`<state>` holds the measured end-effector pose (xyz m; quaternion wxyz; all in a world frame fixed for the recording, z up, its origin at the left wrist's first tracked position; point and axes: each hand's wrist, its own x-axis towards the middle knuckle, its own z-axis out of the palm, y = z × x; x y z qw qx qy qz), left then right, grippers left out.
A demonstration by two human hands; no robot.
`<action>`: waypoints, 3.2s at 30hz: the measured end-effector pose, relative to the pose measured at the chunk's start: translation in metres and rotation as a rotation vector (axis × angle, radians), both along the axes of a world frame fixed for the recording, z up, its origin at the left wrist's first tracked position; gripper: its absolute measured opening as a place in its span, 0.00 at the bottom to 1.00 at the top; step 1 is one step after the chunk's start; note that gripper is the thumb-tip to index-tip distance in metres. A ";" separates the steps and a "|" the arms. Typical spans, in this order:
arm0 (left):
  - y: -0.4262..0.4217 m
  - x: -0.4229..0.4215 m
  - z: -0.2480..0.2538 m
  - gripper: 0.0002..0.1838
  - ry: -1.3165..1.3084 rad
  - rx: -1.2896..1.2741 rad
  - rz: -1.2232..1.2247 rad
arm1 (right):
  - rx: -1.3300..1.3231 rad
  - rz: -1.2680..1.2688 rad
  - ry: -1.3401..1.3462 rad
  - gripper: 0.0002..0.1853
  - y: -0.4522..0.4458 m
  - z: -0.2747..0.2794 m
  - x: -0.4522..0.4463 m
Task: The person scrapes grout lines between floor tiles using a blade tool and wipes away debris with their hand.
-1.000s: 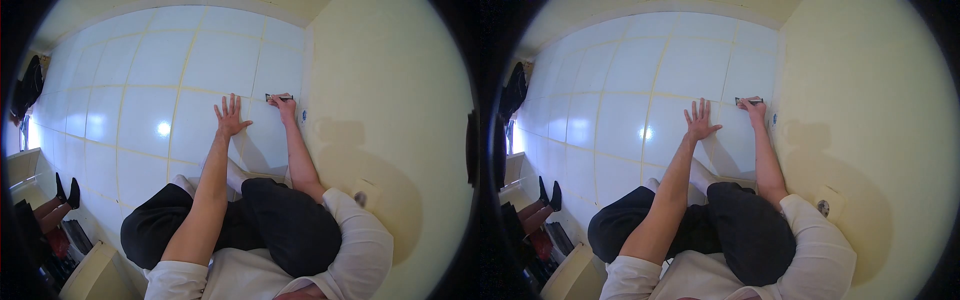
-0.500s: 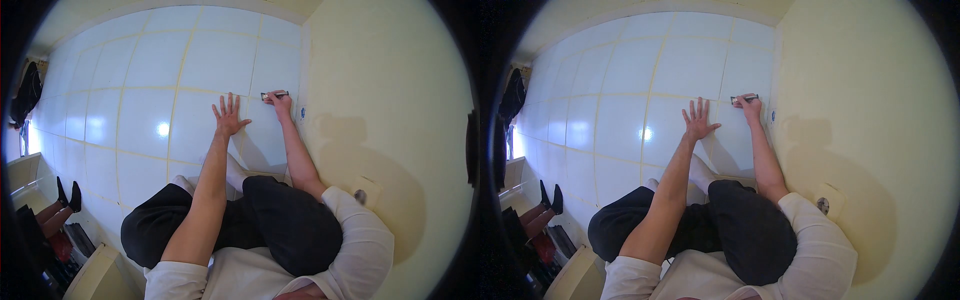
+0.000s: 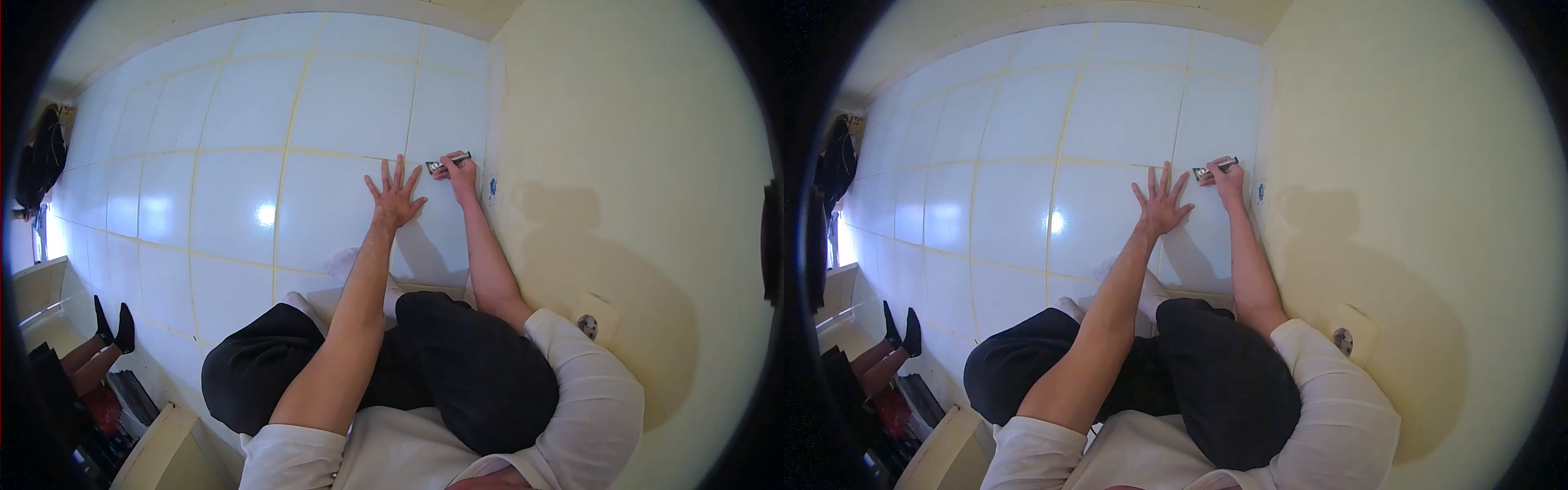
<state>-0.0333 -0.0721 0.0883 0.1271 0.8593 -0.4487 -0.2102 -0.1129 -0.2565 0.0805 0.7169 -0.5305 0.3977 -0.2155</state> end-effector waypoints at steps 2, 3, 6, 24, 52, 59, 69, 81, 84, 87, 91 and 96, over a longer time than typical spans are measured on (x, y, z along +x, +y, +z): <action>0.000 -0.001 -0.002 0.45 -0.007 -0.006 0.002 | -0.035 0.033 0.038 0.05 -0.001 0.002 -0.001; 0.000 -0.002 -0.003 0.45 -0.009 -0.025 0.008 | -0.050 0.048 0.059 0.05 -0.002 0.001 -0.002; 0.002 -0.002 -0.004 0.46 -0.004 -0.051 0.021 | -0.063 0.076 0.045 0.05 -0.002 0.001 -0.004; -0.002 -0.002 -0.003 0.53 0.036 0.013 0.018 | -0.036 0.120 0.023 0.06 0.000 0.002 -0.003; -0.003 -0.004 -0.001 0.53 0.046 0.016 0.023 | -0.026 0.107 0.058 0.05 0.003 0.005 -0.001; -0.002 -0.004 -0.005 0.53 0.041 0.015 0.025 | -0.037 0.067 0.050 0.05 -0.001 -0.001 -0.003; -0.003 -0.004 0.000 0.52 0.046 0.034 0.018 | -0.037 0.087 0.054 0.06 -0.003 0.003 -0.002; -0.004 -0.003 0.003 0.44 0.024 0.075 -0.013 | 0.122 -0.069 -0.129 0.06 -0.010 -0.012 -0.007; -0.008 -0.009 0.009 0.43 -0.014 0.087 -0.002 | 0.138 -0.083 -0.140 0.06 -0.009 -0.011 -0.006; -0.013 -0.011 0.020 0.44 -0.015 0.107 0.004 | 0.200 -0.118 -0.180 0.06 -0.009 -0.010 -0.006; -0.012 -0.007 0.026 0.46 -0.021 0.125 -0.001 | 0.212 -0.127 -0.204 0.05 -0.010 -0.012 -0.006; -0.004 -0.004 -0.021 0.48 -0.173 -0.063 0.083 | 0.219 -0.118 -0.203 0.06 -0.012 -0.011 -0.011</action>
